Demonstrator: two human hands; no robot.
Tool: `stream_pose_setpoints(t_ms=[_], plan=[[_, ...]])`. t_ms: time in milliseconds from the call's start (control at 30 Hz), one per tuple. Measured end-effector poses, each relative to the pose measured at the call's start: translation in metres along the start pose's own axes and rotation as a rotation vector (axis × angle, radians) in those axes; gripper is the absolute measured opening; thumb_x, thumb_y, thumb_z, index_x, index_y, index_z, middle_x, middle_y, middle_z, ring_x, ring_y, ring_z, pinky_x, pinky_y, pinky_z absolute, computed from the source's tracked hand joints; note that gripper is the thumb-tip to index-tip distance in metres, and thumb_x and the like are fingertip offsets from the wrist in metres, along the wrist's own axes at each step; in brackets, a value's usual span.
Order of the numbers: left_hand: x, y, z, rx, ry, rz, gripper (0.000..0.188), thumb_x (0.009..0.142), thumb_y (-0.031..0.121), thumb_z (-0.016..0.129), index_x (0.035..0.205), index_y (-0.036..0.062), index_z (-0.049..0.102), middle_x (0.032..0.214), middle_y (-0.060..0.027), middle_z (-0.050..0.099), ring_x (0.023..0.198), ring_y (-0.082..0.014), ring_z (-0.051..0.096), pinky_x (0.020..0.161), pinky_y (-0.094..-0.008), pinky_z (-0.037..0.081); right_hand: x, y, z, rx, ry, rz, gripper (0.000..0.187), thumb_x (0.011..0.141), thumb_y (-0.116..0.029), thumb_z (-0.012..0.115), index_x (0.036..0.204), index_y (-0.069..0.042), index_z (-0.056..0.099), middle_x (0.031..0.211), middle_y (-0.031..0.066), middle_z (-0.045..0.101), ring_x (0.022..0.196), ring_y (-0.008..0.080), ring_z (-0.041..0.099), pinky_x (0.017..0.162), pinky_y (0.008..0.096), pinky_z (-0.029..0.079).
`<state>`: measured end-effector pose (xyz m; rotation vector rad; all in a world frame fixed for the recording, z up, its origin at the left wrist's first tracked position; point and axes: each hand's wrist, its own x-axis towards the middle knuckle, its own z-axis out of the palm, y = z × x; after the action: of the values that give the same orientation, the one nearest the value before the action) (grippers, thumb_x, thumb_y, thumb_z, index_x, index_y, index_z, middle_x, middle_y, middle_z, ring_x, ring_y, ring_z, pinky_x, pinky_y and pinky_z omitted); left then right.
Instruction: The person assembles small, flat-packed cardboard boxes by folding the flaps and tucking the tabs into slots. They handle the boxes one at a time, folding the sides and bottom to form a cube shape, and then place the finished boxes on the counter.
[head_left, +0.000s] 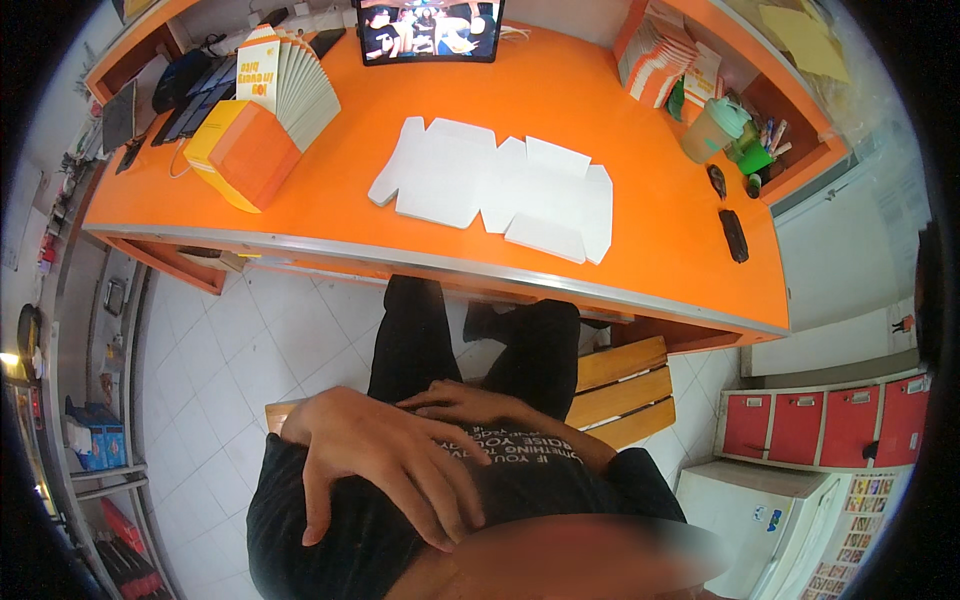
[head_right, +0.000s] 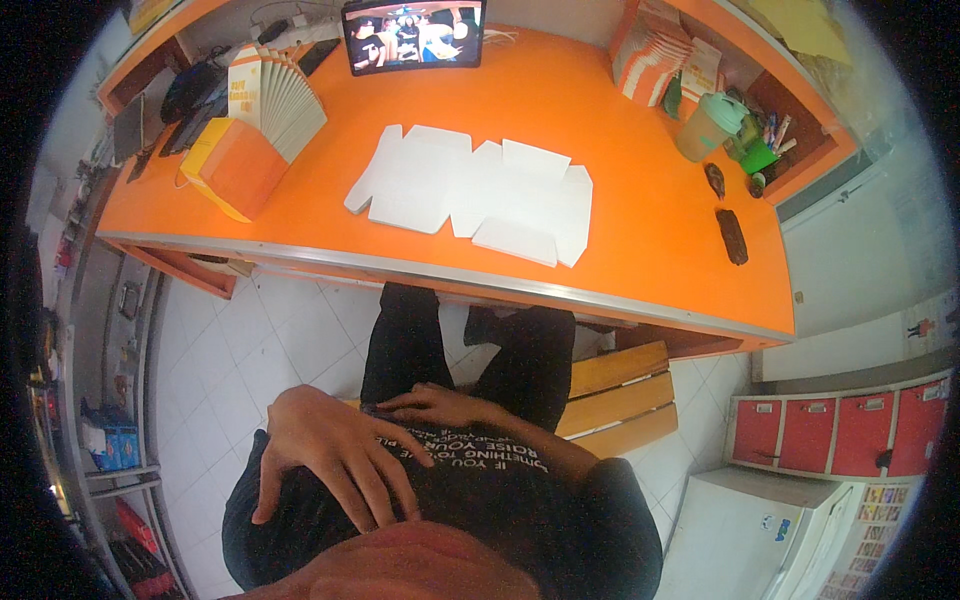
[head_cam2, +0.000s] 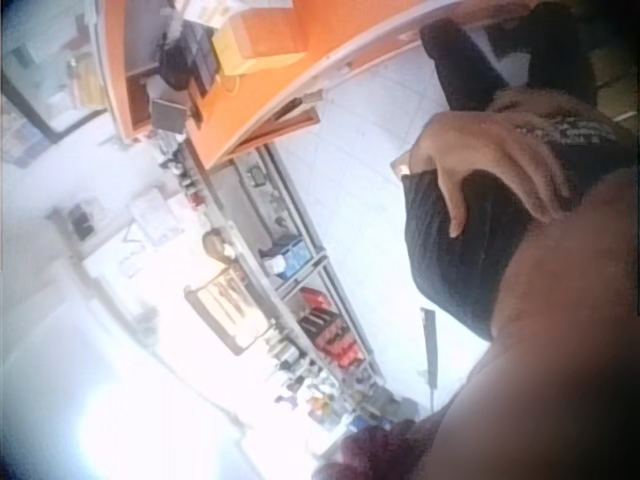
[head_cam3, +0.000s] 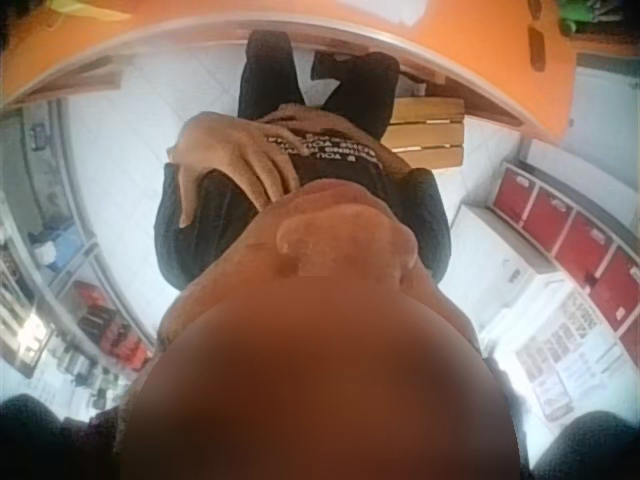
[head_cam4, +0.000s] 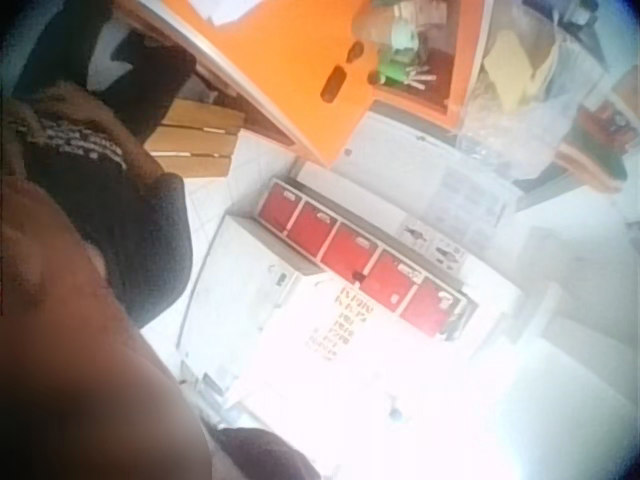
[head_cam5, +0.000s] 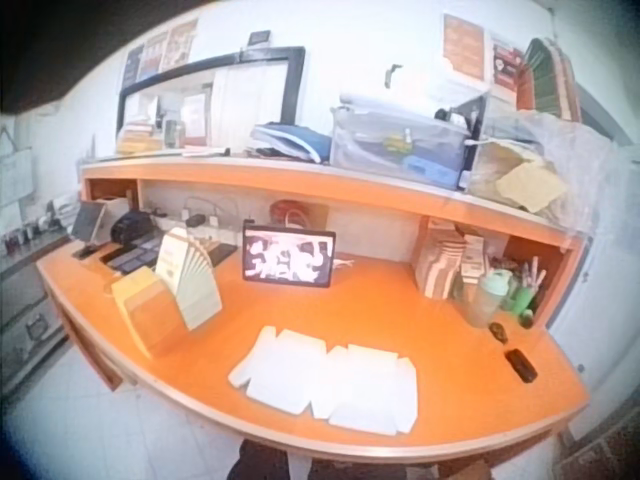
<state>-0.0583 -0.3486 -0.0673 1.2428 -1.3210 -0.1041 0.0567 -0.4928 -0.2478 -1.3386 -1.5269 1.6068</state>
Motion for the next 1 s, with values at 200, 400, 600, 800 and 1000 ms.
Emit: stream_pose_setpoints(t_ms=[200, 400, 600, 800, 1000], plan=[[-0.008, -0.002, 0.000, 0.042, 0.032, 0.001, 0.119, 0.058, 0.090, 0.064, 0.129, -0.0062, 0.061, 0.131, -0.0246, 0.061, 0.129, -0.0473, 0.050, 0.106, -0.0692, 0.020, -0.010, 0.013, -0.006, 0.122, -0.054, 0.106, 0.044, 0.105, -0.036, 0.049, 0.140, -0.010, 0.057, 0.134, 0.0194, 0.059, 0.123, 0.0293, 0.055, 0.106, 0.0387, 0.041], [0.020, -0.003, -0.001, 0.128, -0.066, 0.008, 0.127, 0.055, 0.098, 0.055, 0.130, -0.0039, 0.061, 0.139, -0.0247, 0.055, 0.141, -0.0520, 0.033, 0.112, -0.0729, 0.008, -0.104, 0.021, 0.002, 0.303, 0.160, 0.347, 0.042, 0.106, -0.031, 0.048, 0.139, -0.007, 0.057, 0.139, 0.0160, 0.058, 0.127, 0.0260, 0.054, 0.110, 0.0357, 0.039], [0.040, -0.033, 0.001, -0.039, 0.052, 0.143, 0.108, 0.073, 0.085, 0.055, 0.134, -0.0032, 0.057, 0.147, -0.0217, 0.047, 0.145, -0.0496, 0.026, 0.112, -0.0720, 0.006, -0.129, 0.049, 0.025, 0.496, 0.314, 0.351, 0.042, 0.106, -0.029, 0.048, 0.140, -0.006, 0.056, 0.138, 0.0143, 0.057, 0.125, 0.0254, 0.055, 0.108, 0.0369, 0.041], [0.063, -0.050, 0.012, -0.226, -0.037, 0.094, 0.098, 0.079, 0.079, 0.054, 0.135, -0.0023, 0.057, 0.149, -0.0214, 0.045, 0.146, -0.0486, 0.024, 0.112, -0.0717, 0.006, -0.107, 0.041, 0.023, 0.278, 0.372, 0.100, 0.043, 0.105, -0.036, 0.047, 0.140, -0.013, 0.057, 0.135, 0.0144, 0.060, 0.122, 0.0252, 0.057, 0.106, 0.0383, 0.044], [0.067, -0.055, 0.010, -0.254, -0.140, -0.009, 0.089, 0.085, 0.072, 0.054, 0.135, -0.0014, 0.057, 0.152, -0.0210, 0.042, 0.148, -0.0476, 0.022, 0.112, -0.0714, 0.006, -0.052, 0.015, -0.002, 0.112, 0.155, -0.019, 0.043, 0.104, -0.035, 0.050, 0.140, -0.013, 0.058, 0.126, 0.0149, 0.062, 0.119, 0.0270, 0.055, 0.104, 0.0402, 0.043]])
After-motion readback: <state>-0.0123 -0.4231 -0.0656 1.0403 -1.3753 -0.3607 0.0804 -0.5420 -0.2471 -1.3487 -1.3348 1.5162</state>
